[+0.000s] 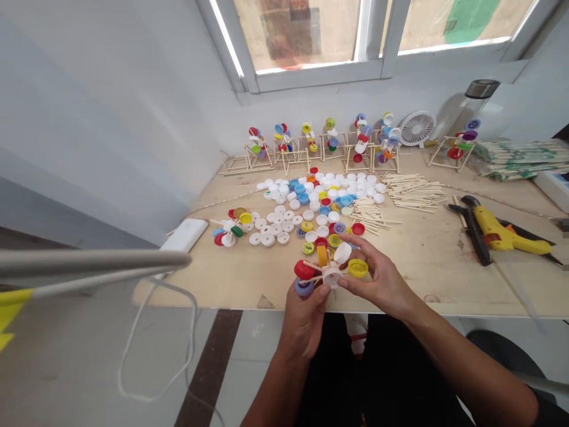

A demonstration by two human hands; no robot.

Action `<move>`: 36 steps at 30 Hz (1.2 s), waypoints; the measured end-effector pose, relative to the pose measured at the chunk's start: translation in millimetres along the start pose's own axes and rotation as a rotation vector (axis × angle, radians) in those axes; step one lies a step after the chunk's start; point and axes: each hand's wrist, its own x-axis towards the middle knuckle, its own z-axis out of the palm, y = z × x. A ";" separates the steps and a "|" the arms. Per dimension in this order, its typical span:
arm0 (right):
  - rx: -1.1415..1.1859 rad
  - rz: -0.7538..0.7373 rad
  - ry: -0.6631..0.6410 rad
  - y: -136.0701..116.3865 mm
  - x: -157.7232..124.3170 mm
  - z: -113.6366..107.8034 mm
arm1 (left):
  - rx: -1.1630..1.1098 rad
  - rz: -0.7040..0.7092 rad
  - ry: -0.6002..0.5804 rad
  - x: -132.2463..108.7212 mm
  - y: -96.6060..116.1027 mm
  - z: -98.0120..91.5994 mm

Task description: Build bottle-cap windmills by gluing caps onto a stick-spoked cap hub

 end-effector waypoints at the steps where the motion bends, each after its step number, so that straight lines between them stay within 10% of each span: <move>1: -0.016 -0.007 -0.002 -1.4 0.0 -2.1 | 0.006 -0.007 -0.010 -0.5 1.6 -1.9; 23: -0.102 -0.080 -0.162 -10.1 2.1 0.2 | 0.421 -0.096 -0.168 3.3 28.9 -27.9; 32: -0.196 -0.136 -0.183 -8.8 11.3 -12.2 | 0.390 -0.036 0.054 5.1 33.7 -26.6; 36: -0.318 -0.136 0.079 3.2 24.1 -34.5 | 0.296 0.006 0.202 10.9 34.6 -41.6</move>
